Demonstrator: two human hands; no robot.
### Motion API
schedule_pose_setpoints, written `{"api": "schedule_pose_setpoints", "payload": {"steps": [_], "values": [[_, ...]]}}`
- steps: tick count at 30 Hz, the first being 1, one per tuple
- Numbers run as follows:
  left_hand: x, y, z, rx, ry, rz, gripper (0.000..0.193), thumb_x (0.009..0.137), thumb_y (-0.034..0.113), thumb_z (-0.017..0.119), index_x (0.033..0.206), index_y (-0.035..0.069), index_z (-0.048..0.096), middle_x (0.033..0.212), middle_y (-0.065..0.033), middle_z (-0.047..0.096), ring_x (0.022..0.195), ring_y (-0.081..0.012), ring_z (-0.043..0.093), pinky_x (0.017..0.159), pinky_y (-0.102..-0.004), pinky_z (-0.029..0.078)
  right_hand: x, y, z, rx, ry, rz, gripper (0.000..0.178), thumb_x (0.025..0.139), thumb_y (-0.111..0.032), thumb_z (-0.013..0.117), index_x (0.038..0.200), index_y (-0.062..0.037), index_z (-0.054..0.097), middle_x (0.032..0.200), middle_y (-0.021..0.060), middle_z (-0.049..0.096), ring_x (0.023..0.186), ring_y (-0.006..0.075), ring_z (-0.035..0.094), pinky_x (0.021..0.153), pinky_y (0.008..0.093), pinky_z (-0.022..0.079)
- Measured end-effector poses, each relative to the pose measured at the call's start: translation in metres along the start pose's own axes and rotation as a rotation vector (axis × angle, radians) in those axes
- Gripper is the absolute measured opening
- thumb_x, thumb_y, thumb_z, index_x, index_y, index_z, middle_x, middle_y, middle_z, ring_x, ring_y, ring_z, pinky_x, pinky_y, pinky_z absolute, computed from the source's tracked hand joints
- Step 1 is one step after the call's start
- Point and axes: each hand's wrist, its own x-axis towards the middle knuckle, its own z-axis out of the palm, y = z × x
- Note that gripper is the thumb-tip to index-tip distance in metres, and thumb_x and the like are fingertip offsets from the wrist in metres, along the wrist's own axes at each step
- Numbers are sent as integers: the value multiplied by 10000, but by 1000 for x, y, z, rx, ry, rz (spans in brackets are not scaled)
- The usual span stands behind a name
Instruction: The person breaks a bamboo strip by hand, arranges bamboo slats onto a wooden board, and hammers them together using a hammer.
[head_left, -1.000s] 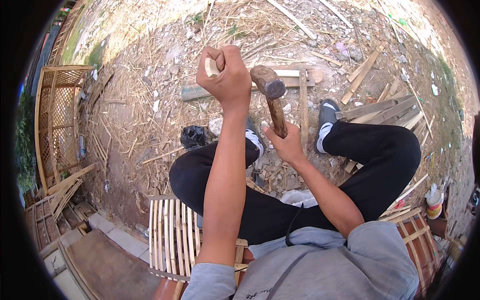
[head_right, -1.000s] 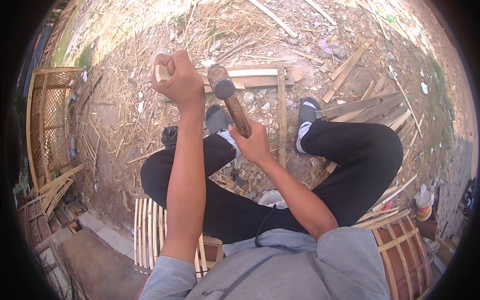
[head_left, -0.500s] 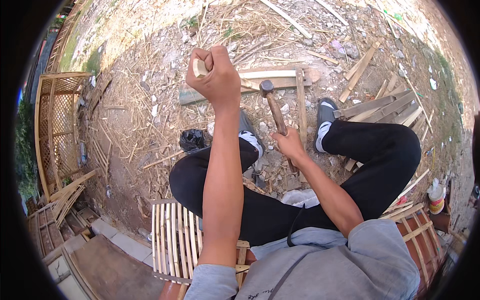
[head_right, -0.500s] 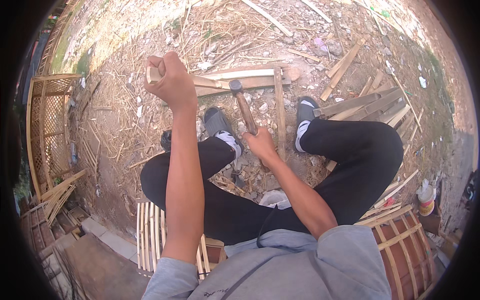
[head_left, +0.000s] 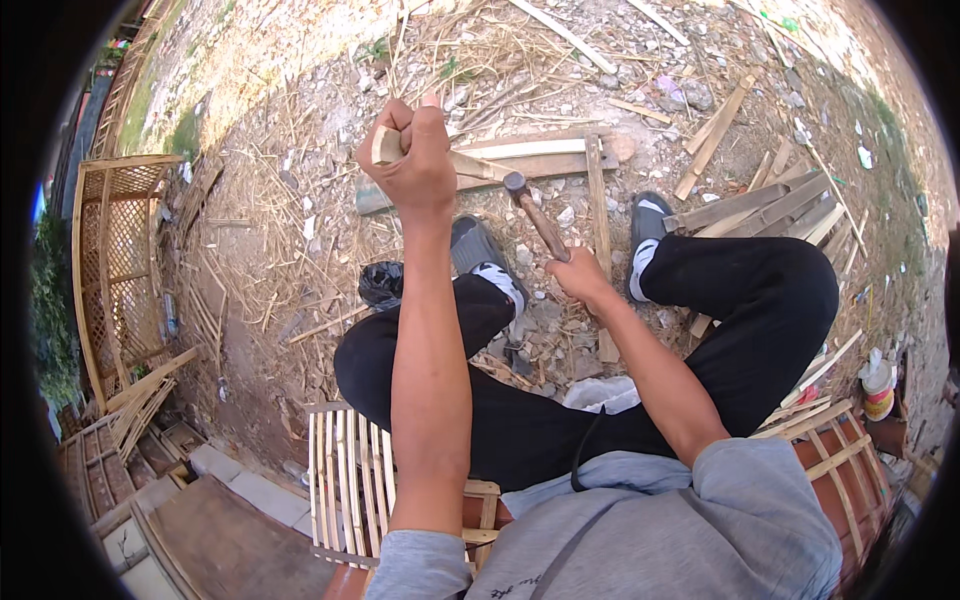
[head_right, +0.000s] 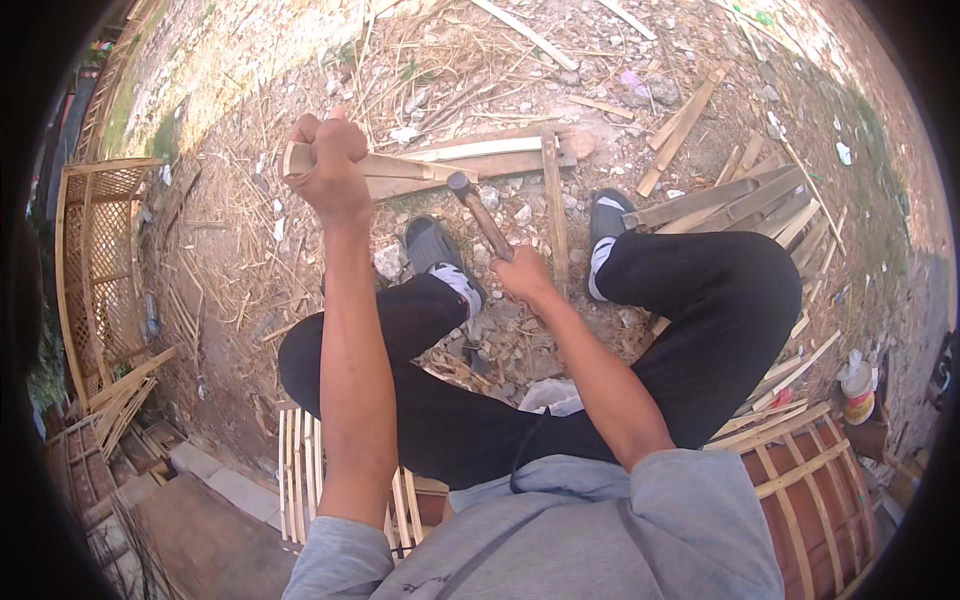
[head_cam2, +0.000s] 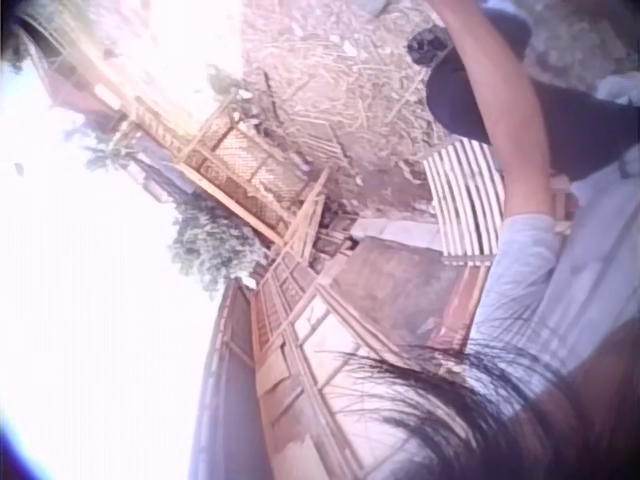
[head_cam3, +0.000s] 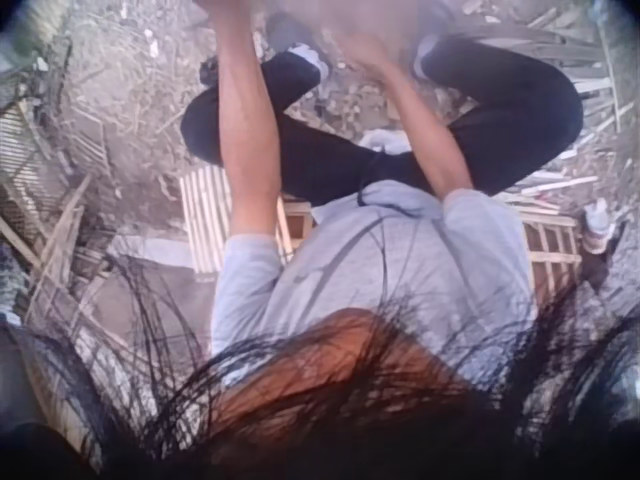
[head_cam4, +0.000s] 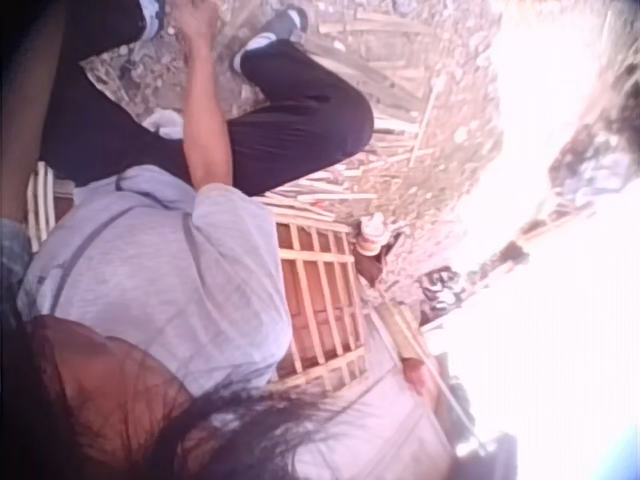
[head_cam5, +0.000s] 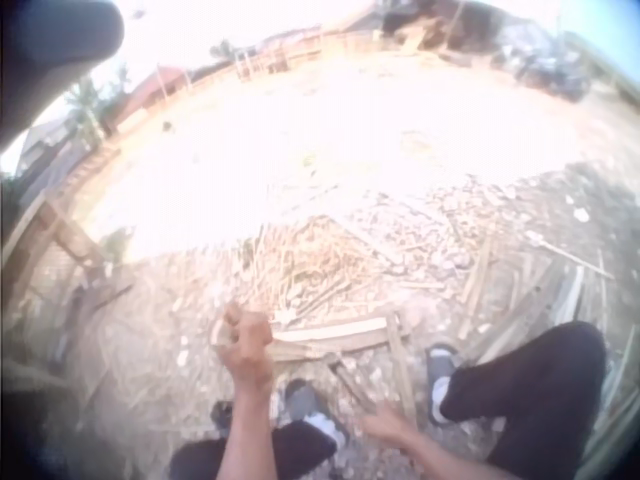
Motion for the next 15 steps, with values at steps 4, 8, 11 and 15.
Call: {"api": "schedule_pose_setpoints", "payload": {"steps": [4, 8, 11, 15], "values": [[2, -8, -3, 82, -19, 58, 439, 856, 35, 610, 577, 109, 280, 544, 85, 243, 513, -18, 220, 445, -241, 166, -6, 45, 20, 40, 19, 115, 294, 749, -246, 663, 865, 24, 677, 715, 162, 647, 689, 274, 643, 658, 391, 479], [3, -5, -6, 61, -80, 39, 442, 855, 40, 622, 576, 101, 285, 549, 83, 244, 523, -23, 211, 455, -251, 164, -24, -34, -1, 80, 5, 40, 310, 790, -283, 678, 811, 22, 630, 646, 95, 603, 605, 190, 580, 611, 344, 450], [2, -3, -9, 33, -73, 9, 444, 855, 42, 626, 577, 103, 285, 544, 80, 265, 524, -20, 227, 455, -245, 174, -28, -72, -14, 242, -1, -162, 327, 824, -299, 672, 766, 15, 598, 595, 51, 545, 552, 136, 500, 556, 329, 417], [1, 1, -11, 11, -63, -10, 442, 861, 48, 621, 577, 107, 288, 535, 77, 287, 512, -20, 246, 445, -243, 186, -28, -91, -15, 376, -15, -307, 334, 843, -297, 665, 744, 13, 588, 572, 32, 500, 532, 117, 440, 529, 325, 393]]}}
